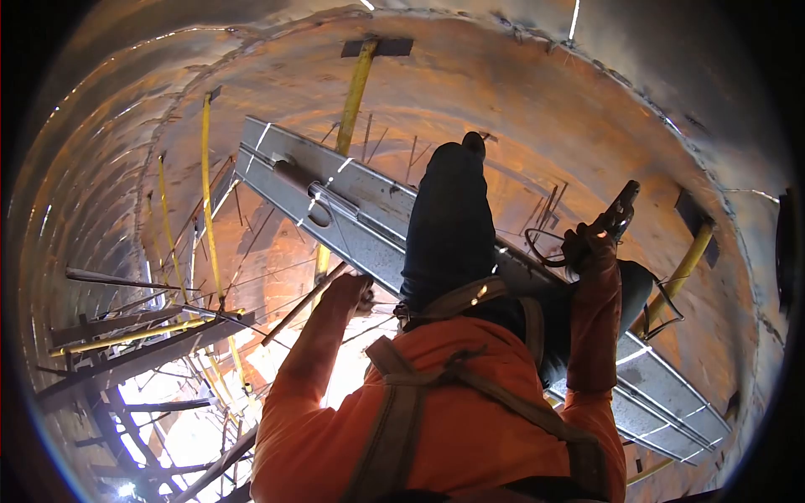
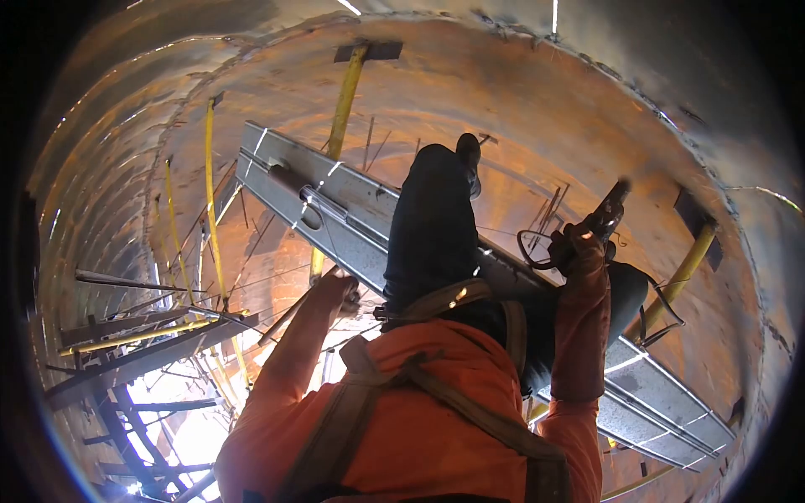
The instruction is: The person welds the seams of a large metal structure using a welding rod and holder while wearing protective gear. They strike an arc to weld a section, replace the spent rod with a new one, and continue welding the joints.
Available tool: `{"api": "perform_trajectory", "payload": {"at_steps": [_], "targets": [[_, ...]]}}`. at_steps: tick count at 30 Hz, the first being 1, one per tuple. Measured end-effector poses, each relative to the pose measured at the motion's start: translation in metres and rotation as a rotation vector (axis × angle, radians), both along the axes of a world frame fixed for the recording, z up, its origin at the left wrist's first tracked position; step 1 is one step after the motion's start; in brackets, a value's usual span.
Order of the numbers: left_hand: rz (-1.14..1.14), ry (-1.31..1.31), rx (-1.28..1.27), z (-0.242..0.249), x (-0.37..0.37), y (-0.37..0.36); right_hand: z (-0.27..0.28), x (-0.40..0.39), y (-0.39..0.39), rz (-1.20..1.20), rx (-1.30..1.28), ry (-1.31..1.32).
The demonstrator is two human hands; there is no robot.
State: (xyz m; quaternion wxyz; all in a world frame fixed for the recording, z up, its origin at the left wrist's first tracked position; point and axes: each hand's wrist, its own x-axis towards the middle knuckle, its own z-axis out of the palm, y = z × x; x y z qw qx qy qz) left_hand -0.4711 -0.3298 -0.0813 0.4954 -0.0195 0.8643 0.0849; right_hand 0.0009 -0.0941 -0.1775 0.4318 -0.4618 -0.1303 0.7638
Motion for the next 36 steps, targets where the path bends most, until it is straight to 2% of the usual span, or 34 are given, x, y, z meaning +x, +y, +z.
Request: {"api": "perform_trajectory", "payload": {"at_steps": [3,5,7,9,10,11,12,13,15,17,18,19,21,22,23,25,26,27,29,30,33,35,36], "targets": [[-0.168,0.176,-0.124,0.026,-0.041,-0.059,-0.018,0.007,-0.005,-0.034,-0.041,0.147],[-0.718,0.238,-0.095,0.081,-0.07,-0.07,-0.001,-0.001,-0.005,-0.046,-0.047,0.1],[-1.218,0.562,0.16,0.129,-0.082,-0.072,-0.008,0.003,-0.002,-0.067,-0.046,0.047],[-0.904,0.565,0.174,0.181,-0.061,-0.033,-0.04,0.018,0.001,0.097,-0.002,0.184],[-0.831,0.537,0.073,0.205,-0.047,-0.008,0.001,-0.001,-0.002,-0.042,-0.077,0.015],[-0.766,0.507,-0.022,0.216,-0.037,0.013,-0.012,0.001,0.001,0.013,-0.062,0.071],[-0.699,0.393,0.115,0.204,-0.066,0.006,-0.023,0.005,-0.003,0.016,-0.061,0.028],[-0.741,0.372,0.145,0.203,-0.072,0.017,-0.017,0.002,-0.006,0.007,-0.062,-0.021],[-1.027,0.368,0.066,0.207,-0.067,0.053,-0.016,0.005,-0.009,0.025,-0.128,-0.103],[-0.547,0.176,0.578,0.217,-0.037,0.072,-0.002,-0.002,-0.009,-0.017,-0.177,-0.116],[-0.889,0.256,0.479,0.204,-0.057,0.087,0.005,-0.001,-0.01,-0.027,-0.158,-0.122],[-0.913,0.233,0.491,0.194,-0.067,0.097,0.012,-0.002,-0.011,-0.03,-0.141,-0.123],[-0.495,0.103,0.4,0.182,-0.081,0.105,0.007,-0.01,0.001,0.026,-0.274,-0.223],[-0.564,0.023,0.46,0.179,-0.091,0.107,-0.011,-0.011,0.003,0.018,-0.331,-0.211],[-0.567,0.013,0.456,0.182,-0.079,0.11,-0.003,-0.01,0.002,0.012,-0.339,-0.218],[-0.319,0.047,0.335,0.197,-0.045,0.115,0.024,-0.009,0.002,-0.062,-0.339,-0.196],[-0.299,0.013,0.346,0.198,-0.05,0.108,0.001,-0.014,0.017,-0.017,-0.564,-0.17],[-0.291,0.011,0.343,0.195,-0.051,0.102,-0.017,-0.014,0.02,-0.01,-0.567,-0.176],[-0.275,-0.074,0.445,0.203,-0.035,0.1,-0.034,-0.015,0.021,0.147,-0.542,-0.356],[-0.245,-0.077,0.439,0.208,-0.024,0.101,-0.036,-0.015,0.019,0.15,-0.545,-0.359],[-0.265,-0.063,0.579,0.179,-0.044,0.09,0.002,-0.01,0.009,0.143,-0.465,-0.372],[-0.324,-0.071,0.652,0.16,-0.066,0.084,0.033,-0.007,-0.012,-0.013,-0.136,-0.212],[-0.349,0.032,0.614,0.152,-0.072,0.081,0.047,-0.008,-0.017,-0.012,-0.09,-0.229]]}}
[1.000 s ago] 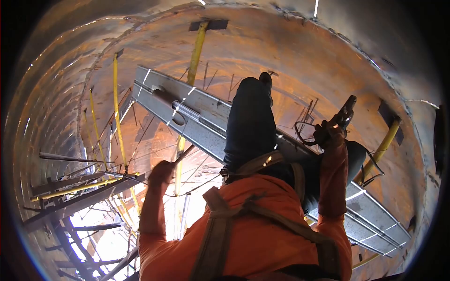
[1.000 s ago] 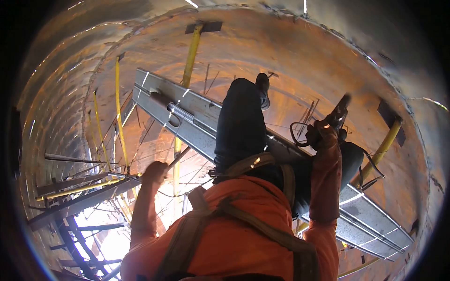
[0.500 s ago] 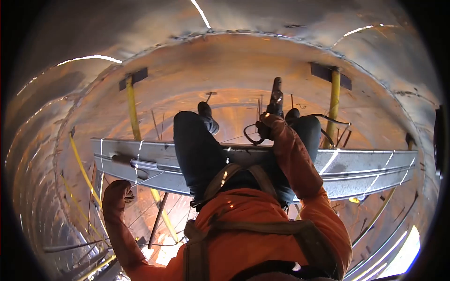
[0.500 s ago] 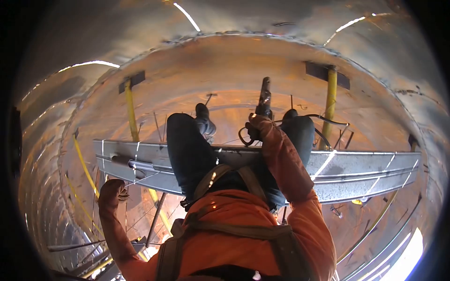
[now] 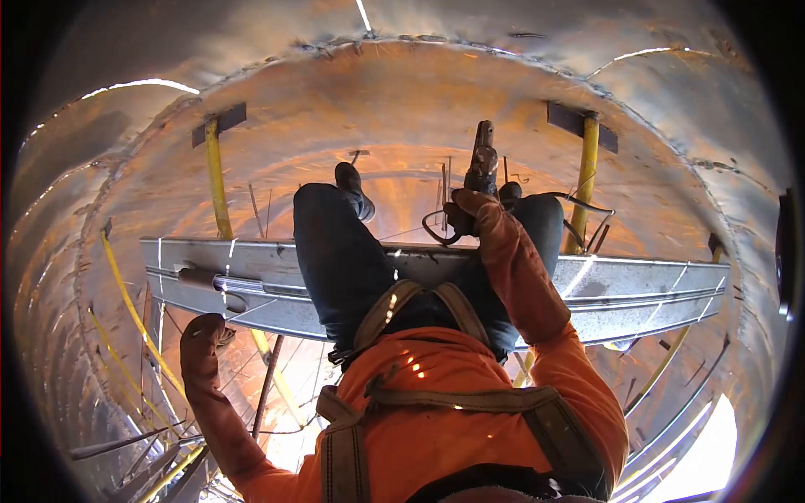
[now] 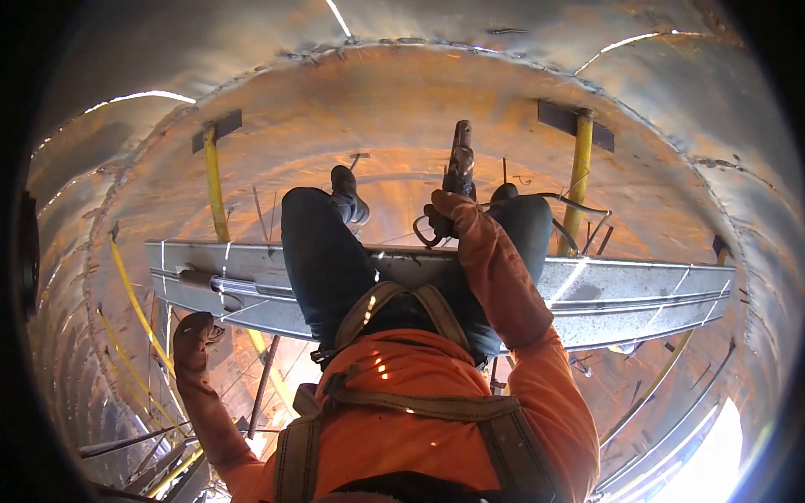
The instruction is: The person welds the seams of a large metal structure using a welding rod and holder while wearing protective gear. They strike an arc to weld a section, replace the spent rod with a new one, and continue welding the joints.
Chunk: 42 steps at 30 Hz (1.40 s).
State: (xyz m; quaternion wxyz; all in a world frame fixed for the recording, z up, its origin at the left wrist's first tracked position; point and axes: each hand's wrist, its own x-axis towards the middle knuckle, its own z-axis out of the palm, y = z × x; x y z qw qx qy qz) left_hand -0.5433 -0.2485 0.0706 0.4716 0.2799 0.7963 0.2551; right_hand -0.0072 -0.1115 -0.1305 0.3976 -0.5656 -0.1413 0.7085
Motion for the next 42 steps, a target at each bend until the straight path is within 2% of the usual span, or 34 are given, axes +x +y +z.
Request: {"api": "perform_trajectory", "payload": {"at_steps": [1,3,5,7,8,9,11,13,15,17,20,22,28,32,39,42], "targets": [[0.008,0.109,-0.016,-0.01,-0.007,-0.001,0.014,-0.003,0.003,0.001,0.004,-0.005],[-0.05,0.115,-0.041,-0.054,-0.03,-0.007,0.042,-0.016,0.014,0.082,0.024,0.023],[0.075,-0.198,-0.073,-0.099,-0.05,-0.022,0.067,-0.036,0.019,0.158,0.033,0.057],[0.197,-0.052,-0.069,-0.13,-0.03,-0.025,0.085,-0.06,0.021,0.227,0.035,0.091],[0.061,0.009,-0.149,-0.18,-0.08,-0.046,0.091,-0.08,0.028,0.378,0.016,0.095],[0.273,0.025,-0.062,-0.166,-0.04,-0.032,0.097,-0.098,0.038,0.536,0.004,0.099],[0.386,-0.027,-0.005,-0.137,-0.008,-0.008,0.118,-0.124,0.034,0.629,0.116,0.062],[0.503,-0.237,0.19,-0.106,0.019,0.01,0.12,-0.149,0.025,0.769,0.222,0.033],[0.615,-0.341,0.347,-0.05,0.061,0.037,0.096,-0.163,0.018,0.833,0.059,0.358],[0.624,-0.49,0.478,-0.055,0.053,0.039,0.086,-0.179,0.016,0.946,-0.012,0.366],[0.655,-0.68,0.657,-0.076,0.048,0.043,0.084,-0.195,0.013,1.053,-0.029,0.23],[0.711,-0.654,0.655,-0.077,0.053,0.052,0.087,-0.201,0.013,0.869,-0.177,0.33],[0.763,-0.645,0.605,-0.093,0.038,0.058,0.101,-0.214,0.012,0.878,-0.08,0.309],[0.801,-0.62,0.56,-0.091,0.038,0.061,0.077,-0.215,0.008,1.008,-0.057,0.154],[0.755,-0.698,0.546,-0.116,0.025,0.055,0.091,-0.225,0.008,0.951,-0.098,0.199],[0.763,-0.687,0.536,-0.108,0.025,0.057,0.088,-0.226,0.008,0.952,-0.081,0.218]]}}
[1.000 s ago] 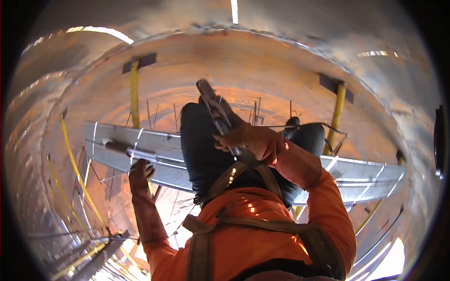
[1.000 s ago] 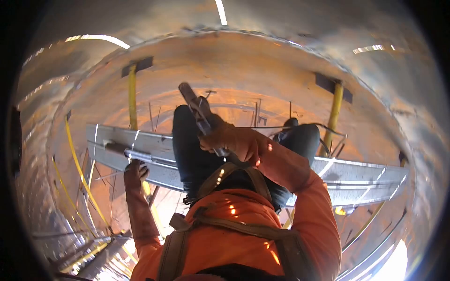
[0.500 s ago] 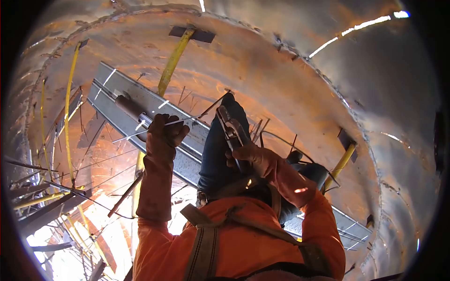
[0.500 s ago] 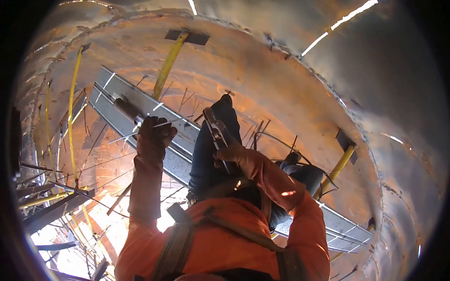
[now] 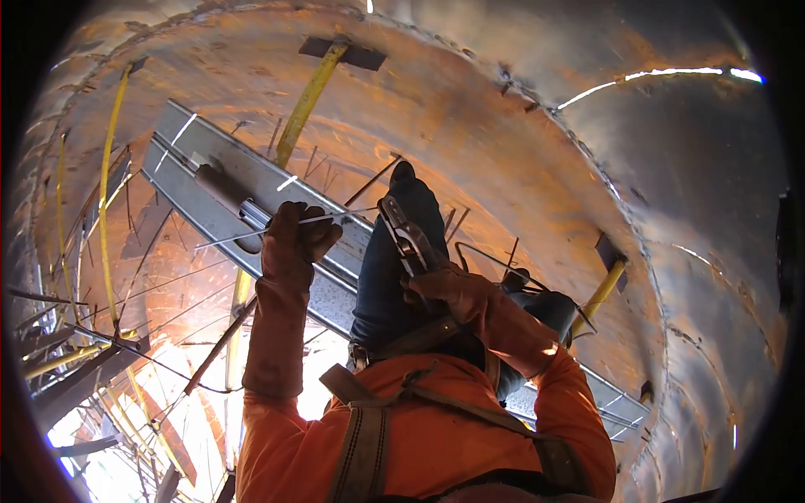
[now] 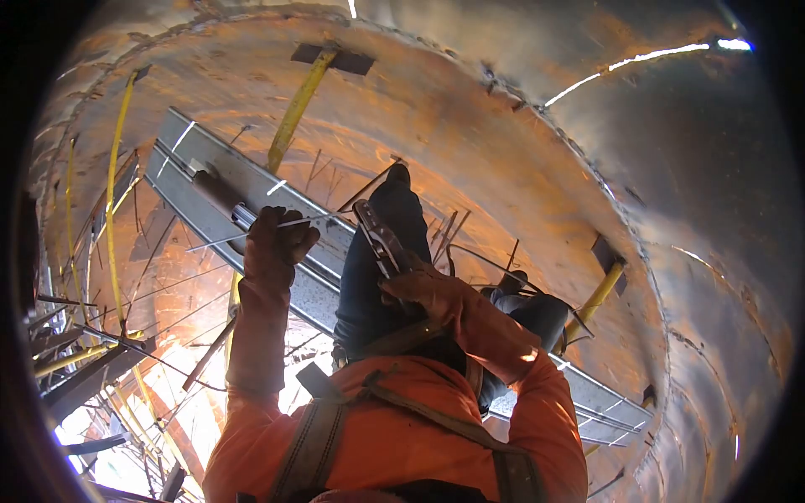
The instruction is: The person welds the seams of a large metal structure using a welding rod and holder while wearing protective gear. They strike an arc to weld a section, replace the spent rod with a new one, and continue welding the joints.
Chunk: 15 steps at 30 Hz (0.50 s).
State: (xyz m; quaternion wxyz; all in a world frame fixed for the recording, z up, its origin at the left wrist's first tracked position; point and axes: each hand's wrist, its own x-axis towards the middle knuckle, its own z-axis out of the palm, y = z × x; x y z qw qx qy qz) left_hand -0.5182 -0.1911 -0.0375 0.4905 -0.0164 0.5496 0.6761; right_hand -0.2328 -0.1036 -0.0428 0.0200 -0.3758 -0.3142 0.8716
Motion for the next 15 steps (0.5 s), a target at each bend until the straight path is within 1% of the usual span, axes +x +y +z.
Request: {"api": "perform_trajectory", "payload": {"at_steps": [2,4,7,10,12,15], "targets": [[0.004,0.013,-0.043,0.002,0.0,0.0,0.0,-0.001,0.001,-0.008,-0.007,0.005],[-0.002,-0.001,0.021,0.0,-0.002,-0.003,0.002,-0.002,0.004,0.039,0.015,0.002],[0.004,-0.012,0.015,0.001,-0.001,-0.001,0.007,-0.004,0.003,0.104,0.085,-0.048],[-0.007,-0.011,0.02,0.0,-0.002,-0.002,0.008,-0.003,0.004,0.028,0.057,-0.002],[-0.012,0.011,-0.002,0.003,-0.001,-0.001,-0.011,-0.003,0.004,0.05,0.081,0.028],[-0.028,0.041,-0.015,0.006,-0.001,0.0,-0.017,-0.003,0.002,0.075,0.124,0.066]]}}
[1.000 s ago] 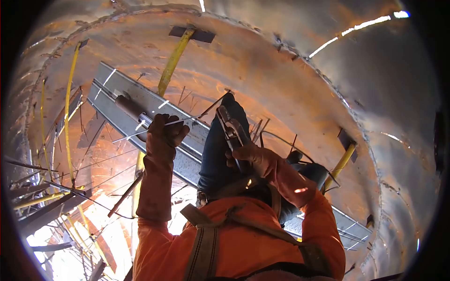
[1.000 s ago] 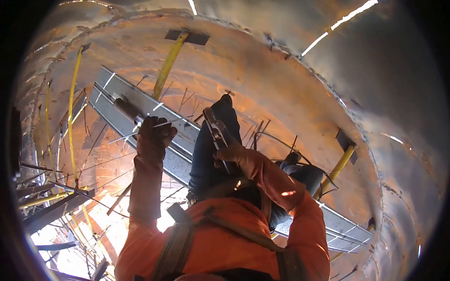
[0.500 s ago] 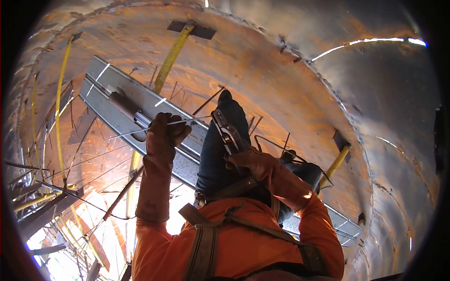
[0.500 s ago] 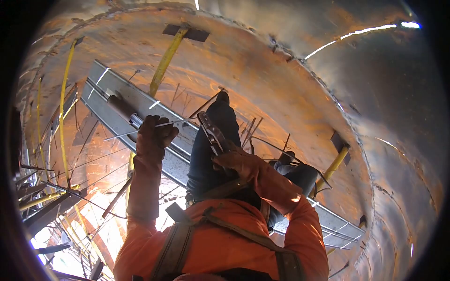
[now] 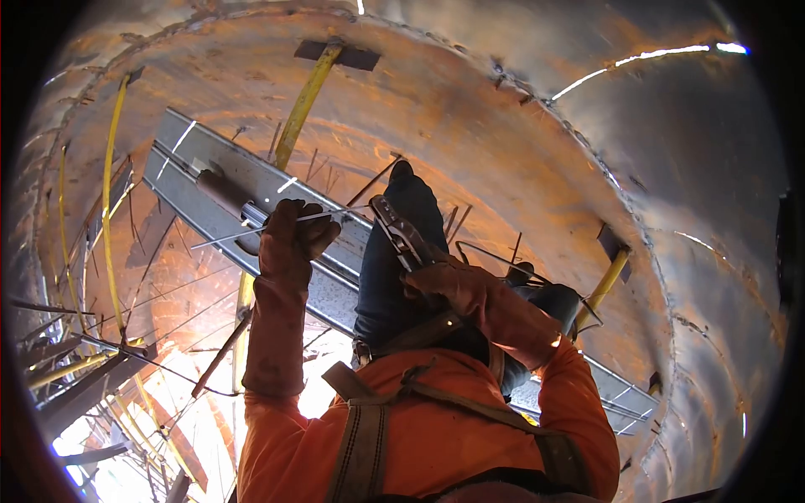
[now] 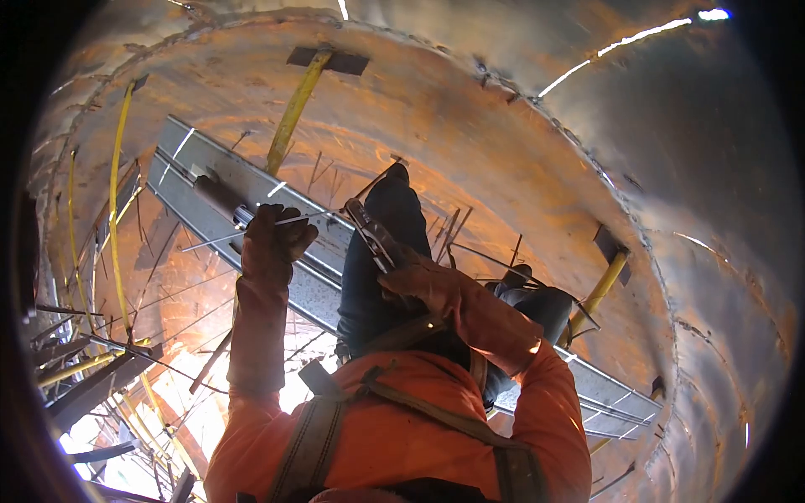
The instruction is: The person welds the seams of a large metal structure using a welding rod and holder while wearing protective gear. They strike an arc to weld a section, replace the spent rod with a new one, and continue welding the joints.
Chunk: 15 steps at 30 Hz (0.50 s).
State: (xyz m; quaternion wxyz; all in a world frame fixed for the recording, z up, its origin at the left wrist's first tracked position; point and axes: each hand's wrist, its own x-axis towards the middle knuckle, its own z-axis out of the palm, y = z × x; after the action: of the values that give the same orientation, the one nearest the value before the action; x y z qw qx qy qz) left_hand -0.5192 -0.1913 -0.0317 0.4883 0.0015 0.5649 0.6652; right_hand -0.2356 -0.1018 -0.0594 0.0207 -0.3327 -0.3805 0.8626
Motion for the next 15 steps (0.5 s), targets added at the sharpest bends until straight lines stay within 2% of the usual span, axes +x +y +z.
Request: {"api": "perform_trajectory", "payload": {"at_steps": [15], "targets": [[-0.023,0.072,-0.041,0.01,0.0,0.003,-0.0034,0.0054,-0.003,0.012,-0.001,-0.037]]}}
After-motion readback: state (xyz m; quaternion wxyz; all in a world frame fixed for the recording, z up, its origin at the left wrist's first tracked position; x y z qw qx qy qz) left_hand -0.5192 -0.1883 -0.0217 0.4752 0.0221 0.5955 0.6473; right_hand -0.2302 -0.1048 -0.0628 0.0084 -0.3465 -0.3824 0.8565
